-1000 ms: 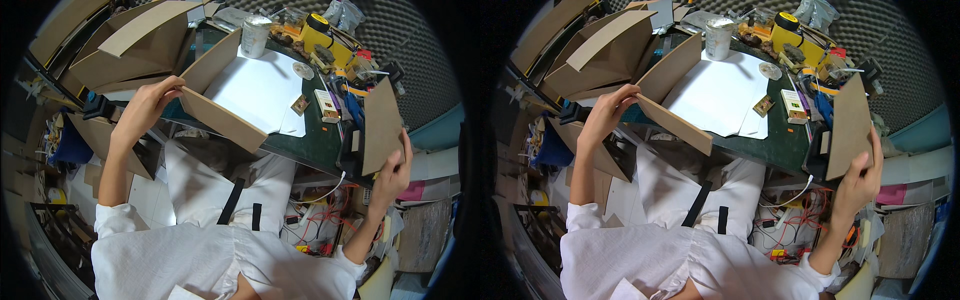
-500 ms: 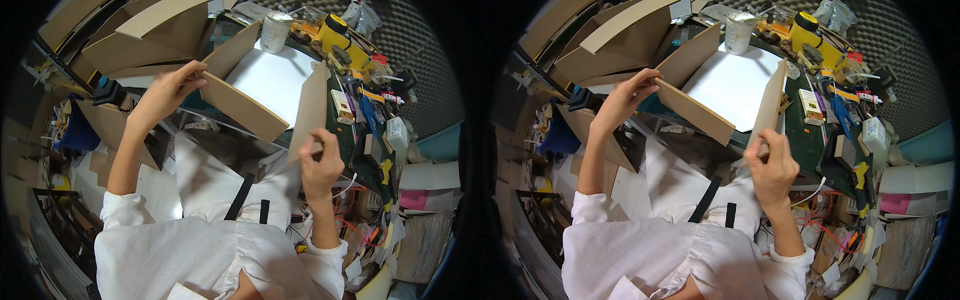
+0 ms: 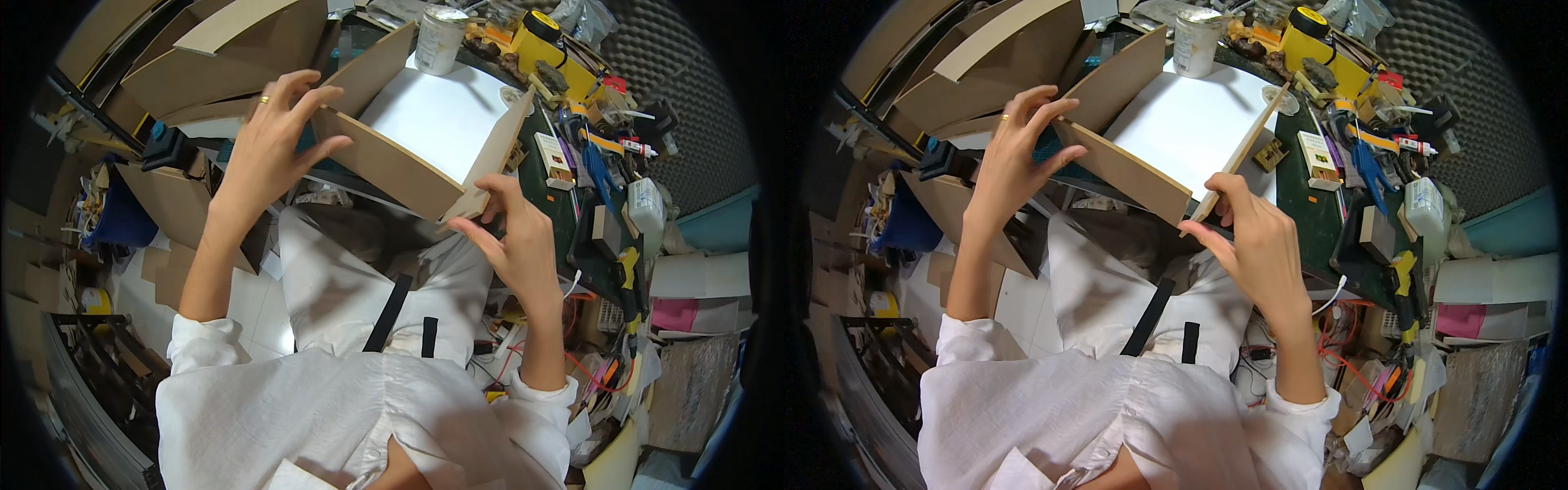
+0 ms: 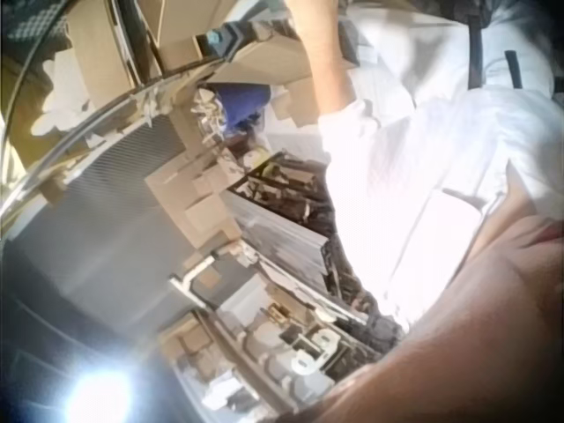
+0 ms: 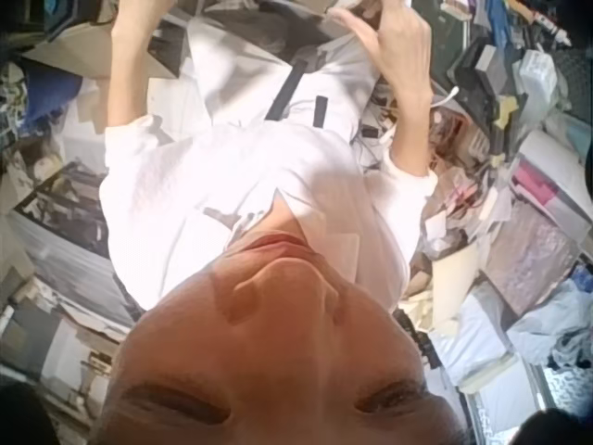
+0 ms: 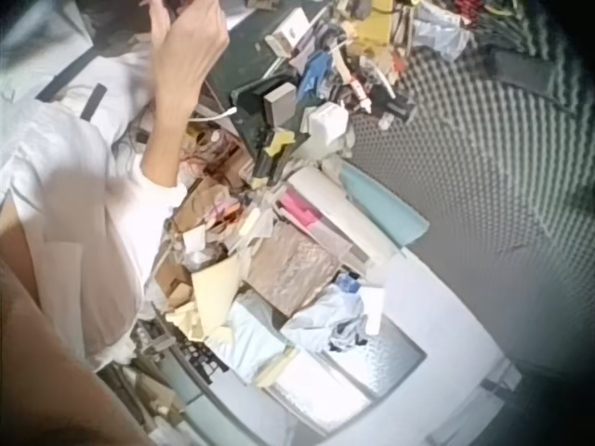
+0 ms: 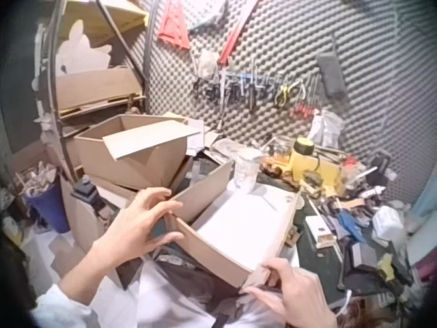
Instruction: The person assembles a cardboard box by applying glue to the edges of a flat piece, folding it into shape, and securing the corners with a staple gun. The person handles the cardboard, glue, brush, and staple gun throughout the process.
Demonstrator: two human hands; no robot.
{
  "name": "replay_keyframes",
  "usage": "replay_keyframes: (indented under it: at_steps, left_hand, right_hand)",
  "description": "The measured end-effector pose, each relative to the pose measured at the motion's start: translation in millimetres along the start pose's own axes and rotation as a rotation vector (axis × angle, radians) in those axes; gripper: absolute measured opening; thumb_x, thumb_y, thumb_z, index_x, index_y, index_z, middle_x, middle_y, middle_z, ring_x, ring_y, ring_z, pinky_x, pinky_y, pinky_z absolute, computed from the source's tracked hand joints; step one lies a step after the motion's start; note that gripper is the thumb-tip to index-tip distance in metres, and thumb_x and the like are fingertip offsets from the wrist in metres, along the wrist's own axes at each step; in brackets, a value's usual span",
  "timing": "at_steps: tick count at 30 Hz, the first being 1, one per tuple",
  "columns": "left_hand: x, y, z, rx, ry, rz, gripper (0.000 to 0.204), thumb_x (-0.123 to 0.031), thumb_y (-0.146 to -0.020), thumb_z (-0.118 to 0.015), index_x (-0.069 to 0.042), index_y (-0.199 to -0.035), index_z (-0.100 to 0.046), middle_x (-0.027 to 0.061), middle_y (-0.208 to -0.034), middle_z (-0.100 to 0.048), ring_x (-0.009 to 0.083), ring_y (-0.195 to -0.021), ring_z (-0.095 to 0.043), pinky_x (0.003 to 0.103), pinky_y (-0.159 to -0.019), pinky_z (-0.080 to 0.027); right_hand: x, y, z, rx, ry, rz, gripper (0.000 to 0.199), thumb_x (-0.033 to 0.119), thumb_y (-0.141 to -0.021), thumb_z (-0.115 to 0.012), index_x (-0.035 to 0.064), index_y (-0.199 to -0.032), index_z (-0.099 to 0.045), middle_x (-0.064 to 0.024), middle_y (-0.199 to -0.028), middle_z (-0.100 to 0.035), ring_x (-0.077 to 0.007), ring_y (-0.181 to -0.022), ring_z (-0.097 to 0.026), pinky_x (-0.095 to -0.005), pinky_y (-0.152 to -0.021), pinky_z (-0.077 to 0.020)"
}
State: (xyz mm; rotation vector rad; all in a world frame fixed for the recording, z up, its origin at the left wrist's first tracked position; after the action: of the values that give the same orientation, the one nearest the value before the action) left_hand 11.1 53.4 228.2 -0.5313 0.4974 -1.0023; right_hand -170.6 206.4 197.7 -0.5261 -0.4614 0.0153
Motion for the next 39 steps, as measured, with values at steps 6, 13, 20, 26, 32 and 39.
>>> replay_keyframes:
  at_steps: [6, 13, 20, 26, 32, 39]
  left_hand:
    - [-77, -4, -17, 0.051, 0.302, -0.309, 0.042, -0.029, -0.074, -0.078, -0.011, -0.110, -0.064, 0.0044, -0.110, -0.063, 0.0240, -0.107, -0.057, 0.044, -0.105, -0.036]
    - [-96, -11, -48, 0.116, 0.459, -0.293, 0.032, -0.027, -0.076, -0.078, -0.011, -0.101, -0.066, -0.0029, -0.088, -0.067, 0.0169, -0.085, -0.060, 0.035, -0.094, -0.039]
    - [-90, -13, -51, 0.062, 0.562, -0.247, 0.024, -0.017, -0.074, -0.079, -0.013, -0.094, -0.068, -0.0061, -0.087, -0.068, 0.0118, -0.075, -0.059, 0.029, -0.086, -0.034]
    - [-91, -13, -49, 0.030, 0.522, -0.292, 0.019, -0.011, -0.073, -0.079, -0.014, -0.091, -0.072, -0.0065, -0.083, -0.069, 0.0086, -0.075, -0.059, 0.028, -0.082, -0.031]
    - [-91, -13, -49, -0.002, 0.520, -0.328, 0.016, -0.010, -0.072, -0.078, -0.015, -0.086, -0.076, -0.0056, -0.079, -0.070, 0.0068, -0.077, -0.060, 0.027, -0.079, -0.030]
    - [-87, -13, -52, -0.011, 0.538, -0.320, 0.014, -0.012, -0.073, -0.078, -0.015, -0.086, -0.075, -0.0063, -0.080, -0.070, 0.0061, -0.079, -0.062, 0.026, -0.079, -0.032]
  right_hand:
    - [0, -9, -7, 0.007, -0.058, 0.034, 0.046, 0.025, -0.078, -0.078, 0.0097, -0.113, -0.054, -0.0054, -0.072, -0.056, -0.0219, -0.064, -0.054, -0.0346, -0.064, -0.0444]
    - [-7, -9, -11, -0.010, -0.135, 0.034, 0.048, 0.016, -0.075, -0.077, 0.0105, -0.117, -0.053, -0.0055, -0.077, -0.060, -0.0225, -0.069, -0.057, -0.0353, -0.066, -0.0456]
    - [-11, -7, -15, -0.020, -0.195, -0.003, 0.053, 0.014, -0.074, -0.078, 0.0099, -0.120, -0.052, -0.0081, -0.085, -0.062, -0.0234, -0.073, -0.060, -0.0355, -0.069, -0.0479]
    - [-18, 17, -24, -0.168, -0.440, -0.182, 0.047, 0.010, -0.082, -0.073, 0.0073, -0.122, -0.048, -0.0128, -0.087, -0.063, -0.0241, -0.073, -0.065, -0.0345, -0.065, -0.0529]
    - [-38, 68, -75, -0.182, -0.539, -0.481, 0.036, 0.000, -0.089, -0.063, 0.0024, -0.121, -0.048, -0.0145, -0.091, -0.066, -0.0193, -0.081, -0.067, -0.0320, -0.070, -0.0543]
    - [-45, 71, -104, -0.479, -0.840, -0.554, 0.023, -0.001, -0.087, -0.067, -0.0034, -0.108, -0.057, -0.0091, -0.095, -0.068, -0.0106, -0.087, -0.064, -0.0243, -0.079, -0.0518]
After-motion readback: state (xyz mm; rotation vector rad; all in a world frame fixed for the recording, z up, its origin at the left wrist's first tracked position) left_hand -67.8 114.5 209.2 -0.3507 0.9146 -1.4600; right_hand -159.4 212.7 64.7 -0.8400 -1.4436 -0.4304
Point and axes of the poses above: each hand's wrist, its own y-axis away from the middle knuckle, its own z-axis out of the back of the hand, x = y × z, the point moved 9 cm from there along -y, towards the middle knuckle
